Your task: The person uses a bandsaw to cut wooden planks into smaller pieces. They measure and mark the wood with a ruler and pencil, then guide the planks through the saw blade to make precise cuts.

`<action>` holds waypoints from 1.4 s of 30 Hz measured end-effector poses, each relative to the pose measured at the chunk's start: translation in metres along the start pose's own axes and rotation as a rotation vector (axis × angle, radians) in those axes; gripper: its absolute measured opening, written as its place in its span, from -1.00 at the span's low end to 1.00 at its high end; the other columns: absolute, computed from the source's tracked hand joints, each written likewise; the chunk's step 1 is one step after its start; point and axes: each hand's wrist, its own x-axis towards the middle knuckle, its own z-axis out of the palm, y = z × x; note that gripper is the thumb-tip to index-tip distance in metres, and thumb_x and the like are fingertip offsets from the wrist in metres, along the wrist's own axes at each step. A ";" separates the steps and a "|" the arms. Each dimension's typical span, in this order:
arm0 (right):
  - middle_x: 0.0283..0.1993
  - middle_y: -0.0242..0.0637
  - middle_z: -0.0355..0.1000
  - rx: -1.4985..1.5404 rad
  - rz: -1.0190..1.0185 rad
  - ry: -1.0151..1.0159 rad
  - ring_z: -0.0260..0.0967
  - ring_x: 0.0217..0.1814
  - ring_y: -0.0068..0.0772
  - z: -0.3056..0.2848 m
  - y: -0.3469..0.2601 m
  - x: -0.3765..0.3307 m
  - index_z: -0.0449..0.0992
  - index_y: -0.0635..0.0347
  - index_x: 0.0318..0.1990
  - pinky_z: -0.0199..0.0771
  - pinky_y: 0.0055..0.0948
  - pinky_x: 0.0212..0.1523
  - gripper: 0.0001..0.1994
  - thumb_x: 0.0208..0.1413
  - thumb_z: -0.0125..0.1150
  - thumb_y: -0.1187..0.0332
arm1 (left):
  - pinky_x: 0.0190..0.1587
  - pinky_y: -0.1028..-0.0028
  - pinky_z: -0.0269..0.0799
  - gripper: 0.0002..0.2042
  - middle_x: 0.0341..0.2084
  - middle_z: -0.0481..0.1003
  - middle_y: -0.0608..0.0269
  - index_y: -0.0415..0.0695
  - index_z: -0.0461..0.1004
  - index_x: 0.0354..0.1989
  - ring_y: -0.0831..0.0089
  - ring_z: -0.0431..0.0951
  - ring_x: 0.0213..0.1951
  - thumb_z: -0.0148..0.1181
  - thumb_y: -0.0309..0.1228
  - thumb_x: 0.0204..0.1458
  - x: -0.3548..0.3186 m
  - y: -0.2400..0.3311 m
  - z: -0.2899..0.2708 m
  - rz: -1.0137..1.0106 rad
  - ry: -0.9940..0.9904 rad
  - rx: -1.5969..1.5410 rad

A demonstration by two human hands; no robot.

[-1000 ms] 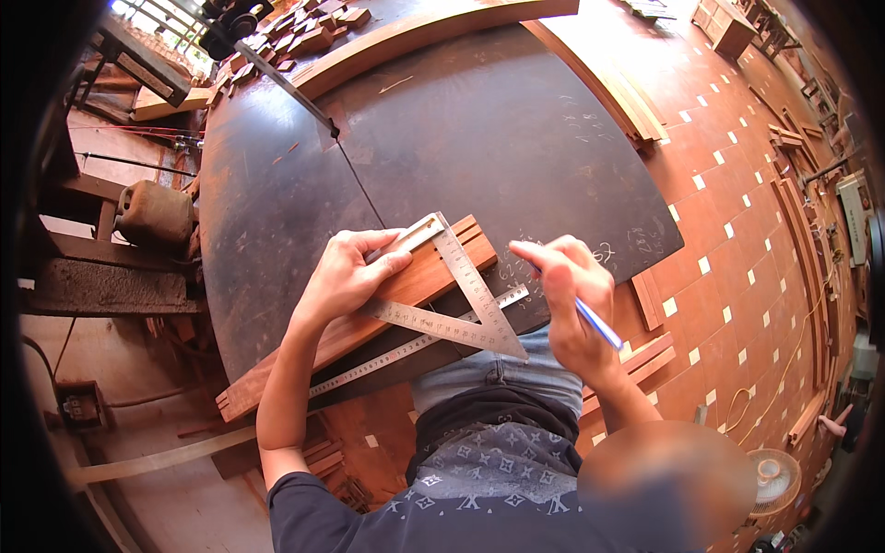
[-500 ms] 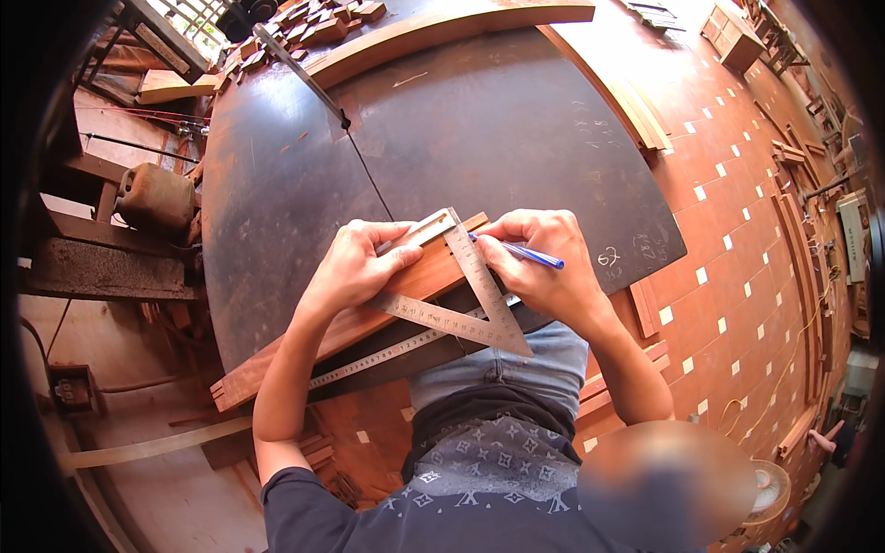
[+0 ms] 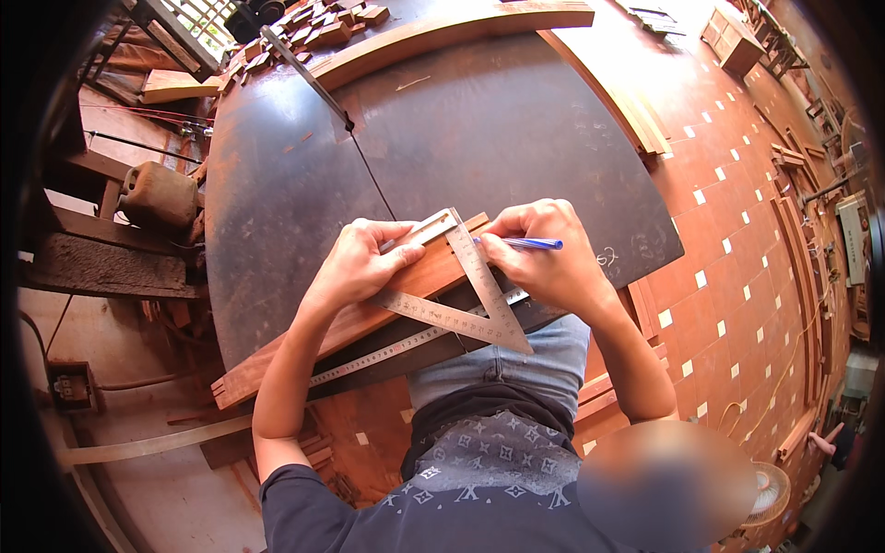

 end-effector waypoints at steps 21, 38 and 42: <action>0.07 0.20 0.66 0.511 -0.397 -0.022 0.69 0.07 0.20 0.123 -0.113 -0.034 0.54 0.34 0.28 0.69 -0.06 0.12 -0.46 0.24 0.55 0.26 | 0.16 0.25 0.54 -0.52 0.11 0.51 0.14 -0.07 0.49 0.07 0.34 0.55 0.07 0.23 0.13 0.41 -0.115 -0.003 0.052 0.570 0.758 -1.174; -0.20 -0.07 0.61 0.167 -0.377 -0.071 0.56 -0.25 -0.19 0.100 -0.093 0.000 0.64 0.38 0.03 0.55 -0.35 -0.08 -0.70 0.22 0.52 0.43 | 0.06 0.14 0.64 -0.66 -0.19 0.76 -0.08 -0.19 0.75 -0.01 -0.01 0.78 -0.05 0.38 -0.15 0.27 -0.335 -0.231 -0.066 -0.812 1.412 0.273; -0.21 -0.04 0.61 0.081 -0.433 -0.076 0.58 -0.24 -0.18 0.105 -0.099 0.015 0.64 0.38 0.03 0.56 -0.32 -0.10 -0.70 0.20 0.52 0.45 | -0.06 0.23 0.65 -0.70 -0.25 0.78 0.01 -0.19 0.77 -0.07 0.14 0.81 -0.17 0.40 -0.20 0.25 -0.343 -0.244 -0.070 -0.713 1.436 0.175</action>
